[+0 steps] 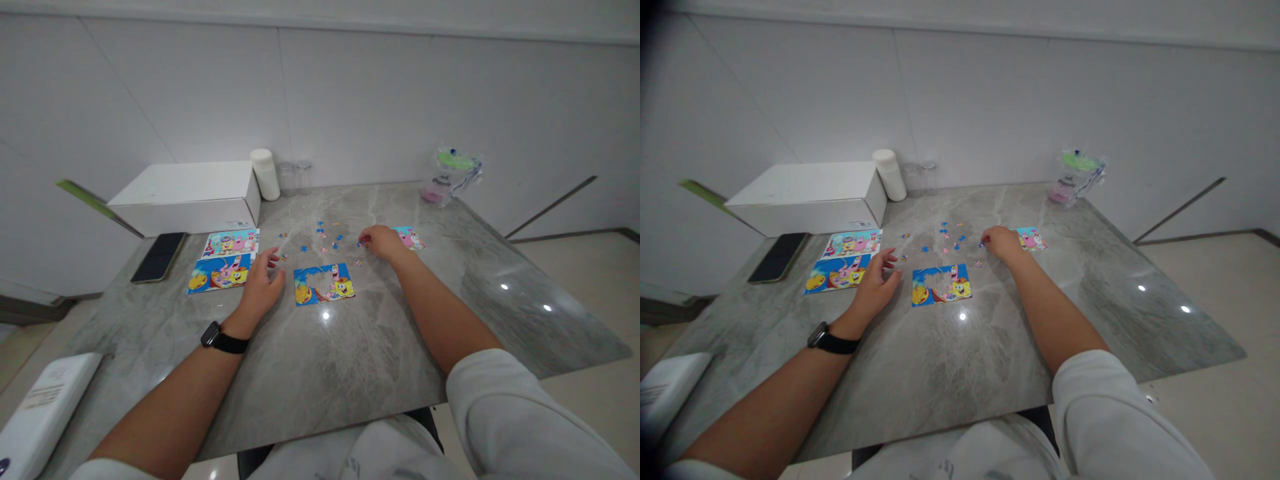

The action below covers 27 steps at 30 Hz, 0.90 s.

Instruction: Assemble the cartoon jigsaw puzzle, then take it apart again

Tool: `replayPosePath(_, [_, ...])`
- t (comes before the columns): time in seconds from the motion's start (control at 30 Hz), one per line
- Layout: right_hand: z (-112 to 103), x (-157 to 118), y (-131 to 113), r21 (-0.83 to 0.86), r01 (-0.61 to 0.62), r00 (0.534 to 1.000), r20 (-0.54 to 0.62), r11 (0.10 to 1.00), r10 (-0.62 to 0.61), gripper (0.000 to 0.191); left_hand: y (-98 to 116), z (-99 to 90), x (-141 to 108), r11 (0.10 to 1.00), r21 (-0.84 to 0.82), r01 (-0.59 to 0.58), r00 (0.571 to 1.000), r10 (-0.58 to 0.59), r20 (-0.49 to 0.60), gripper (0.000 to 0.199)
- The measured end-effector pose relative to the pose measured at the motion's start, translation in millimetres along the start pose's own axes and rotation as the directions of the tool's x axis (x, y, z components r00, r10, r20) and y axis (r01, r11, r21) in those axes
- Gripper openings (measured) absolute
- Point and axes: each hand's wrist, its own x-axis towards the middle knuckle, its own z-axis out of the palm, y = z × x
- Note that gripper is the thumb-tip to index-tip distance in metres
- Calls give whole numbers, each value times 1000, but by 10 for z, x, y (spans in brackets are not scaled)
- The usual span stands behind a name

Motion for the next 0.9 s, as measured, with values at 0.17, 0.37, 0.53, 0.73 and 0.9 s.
replayPosePath(0.17, [12,29,25,-1,5,1000,24,1000,-5,23,-18,2,-2,1000,-3,-18,1000,18,-1,53])
replayPosePath(0.37, [-38,3,-115,33,20,1000,-14,999,-19,24,-1,-1,-8,999,17,-32,999,32,0,52])
replayPosePath(0.53, [-103,231,-424,75,101,991,-98,992,-93,26,22,-1,-10,999,32,-37,999,37,6,51])
replayPosePath(0.73, [-227,812,-849,-14,119,992,-47,993,-119,27,68,-19,-9,998,42,-48,999,48,7,50])
replayPosePath(0.9, [-218,1120,-1154,-91,79,995,75,993,-72,35,84,-36,-8,998,43,-36,999,36,9,49])
